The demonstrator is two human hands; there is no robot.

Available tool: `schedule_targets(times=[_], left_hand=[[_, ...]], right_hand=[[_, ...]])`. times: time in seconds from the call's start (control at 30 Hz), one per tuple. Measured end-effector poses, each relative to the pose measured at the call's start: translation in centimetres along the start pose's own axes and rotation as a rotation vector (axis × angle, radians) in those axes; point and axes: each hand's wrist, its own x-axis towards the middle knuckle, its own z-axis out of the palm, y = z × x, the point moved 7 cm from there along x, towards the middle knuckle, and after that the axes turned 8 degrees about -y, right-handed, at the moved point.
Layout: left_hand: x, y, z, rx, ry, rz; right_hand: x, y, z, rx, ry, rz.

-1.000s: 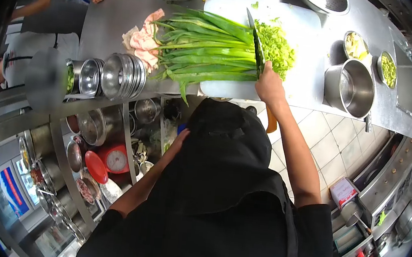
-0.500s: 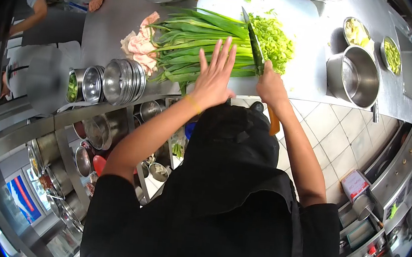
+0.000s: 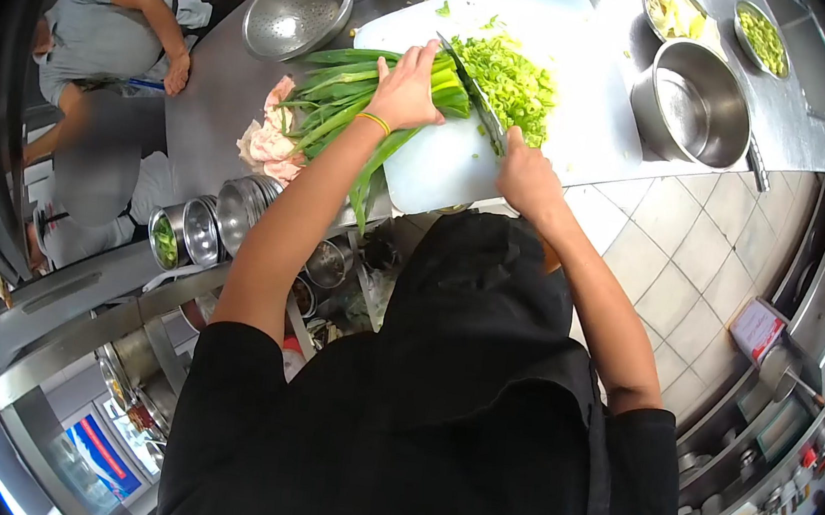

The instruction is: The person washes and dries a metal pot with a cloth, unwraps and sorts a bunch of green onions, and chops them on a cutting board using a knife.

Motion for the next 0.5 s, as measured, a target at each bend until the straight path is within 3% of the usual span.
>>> schedule_targets(times=[0.17, 0.2, 0.37, 0.43, 0.5], left_hand=[[0.6, -0.5, 0.1, 0.047, 0.064, 0.056], [-0.3, 0.3, -0.3, 0.137, 0.189, 0.100], [-1.5, 3.3, 1.0, 0.035, 0.147, 0.165], [-2.7, 4.5, 0.8, -0.015, 0.416, 0.297], [-2.8, 3.9, 1.1, -0.044, 0.386, 0.289]], right_hand=[[-1.0, 0.2, -1.4, -0.066, 0.035, 0.081], [-1.1, 0.5, -1.4, -0.072, 0.035, 0.082], [-1.5, 0.6, -1.4, -0.106, 0.049, 0.041], [-1.5, -0.2, -1.3, -0.142, 0.034, 0.050], [-1.6, -0.6, -1.0, -0.183, 0.015, 0.055]])
